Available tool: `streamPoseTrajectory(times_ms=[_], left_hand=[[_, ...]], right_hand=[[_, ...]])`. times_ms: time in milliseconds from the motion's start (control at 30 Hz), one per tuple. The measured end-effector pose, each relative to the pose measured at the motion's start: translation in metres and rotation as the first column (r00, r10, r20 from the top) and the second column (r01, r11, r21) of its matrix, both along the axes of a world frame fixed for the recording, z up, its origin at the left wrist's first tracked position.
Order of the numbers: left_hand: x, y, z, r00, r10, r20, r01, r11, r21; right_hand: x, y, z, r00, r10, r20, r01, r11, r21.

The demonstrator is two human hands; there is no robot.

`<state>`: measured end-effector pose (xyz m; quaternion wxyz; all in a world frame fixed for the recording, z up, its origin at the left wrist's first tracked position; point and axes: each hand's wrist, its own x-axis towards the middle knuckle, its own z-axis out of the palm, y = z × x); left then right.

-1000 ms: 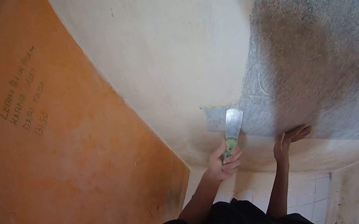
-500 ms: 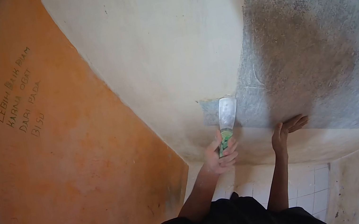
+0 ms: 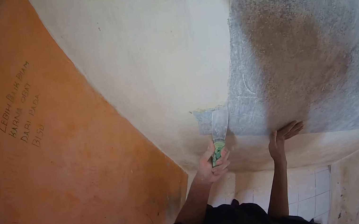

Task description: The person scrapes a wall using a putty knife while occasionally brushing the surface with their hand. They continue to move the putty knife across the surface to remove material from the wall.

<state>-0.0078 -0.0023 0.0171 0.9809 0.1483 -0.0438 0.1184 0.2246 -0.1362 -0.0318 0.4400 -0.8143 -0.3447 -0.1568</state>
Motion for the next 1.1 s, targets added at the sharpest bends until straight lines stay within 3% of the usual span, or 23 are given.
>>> streamPoseTrajectory(times_ms=[167, 267, 433, 700, 833, 900, 933, 967, 1000, 1033, 1067, 1100], left_hand=[[0.013, 0.001, 0.047, 0.998, 0.040, -0.045, -0.039, 0.998, 0.043], [0.002, -0.003, 0.008, 0.999, 0.042, -0.035, -0.042, 0.999, 0.001], [-0.001, -0.005, 0.017, 0.998, 0.050, -0.031, -0.050, 0.999, -0.009], [-0.007, 0.002, -0.010, 0.998, 0.029, -0.048, -0.031, 0.999, -0.043], [0.010, 0.008, 0.049, 0.997, 0.070, 0.043, -0.074, 0.992, 0.101], [0.013, 0.011, 0.070, 0.914, 0.400, -0.064, -0.318, 0.807, 0.497], [0.012, 0.010, 0.070, 0.916, 0.396, -0.061, -0.315, 0.806, 0.502], [0.013, 0.009, 0.067, 0.798, 0.599, -0.070, -0.373, 0.582, 0.723], [0.015, 0.008, 0.063, 0.643, 0.766, -0.010, -0.351, 0.307, 0.885], [0.016, 0.006, 0.057, 0.650, 0.760, -0.003, -0.346, 0.299, 0.889], [0.018, 0.005, 0.049, 0.604, 0.796, 0.054, -0.360, 0.212, 0.908], [0.019, 0.003, 0.045, 0.557, 0.824, 0.109, -0.367, 0.127, 0.922]], right_hand=[[0.000, 0.003, 0.003, 0.998, -0.036, 0.044, 0.036, 0.999, 0.010], [0.001, 0.003, 0.003, 0.999, -0.036, -0.026, 0.036, 0.999, 0.020], [0.001, 0.002, 0.002, 0.999, -0.036, -0.004, 0.036, 0.999, 0.012], [0.002, 0.002, -0.002, 0.998, -0.064, 0.017, 0.064, 0.998, 0.021], [-0.003, 0.004, 0.003, 0.993, -0.073, 0.092, 0.068, 0.996, 0.056], [-0.013, 0.012, 0.021, 0.981, -0.116, 0.155, 0.101, 0.990, 0.096], [-0.040, 0.014, 0.046, 0.988, -0.139, 0.068, 0.123, 0.973, 0.193], [-0.063, 0.023, 0.061, 0.988, -0.151, -0.021, 0.150, 0.945, 0.291], [-0.081, 0.032, 0.051, 0.989, -0.134, 0.056, 0.107, 0.933, 0.345], [-0.101, 0.038, 0.038, 0.983, -0.126, 0.132, 0.065, 0.918, 0.391], [-0.122, 0.039, 0.045, 0.982, 0.184, -0.038, -0.153, 0.900, 0.408], [-0.141, 0.041, 0.054, 0.858, 0.476, -0.195, -0.348, 0.816, 0.460]])
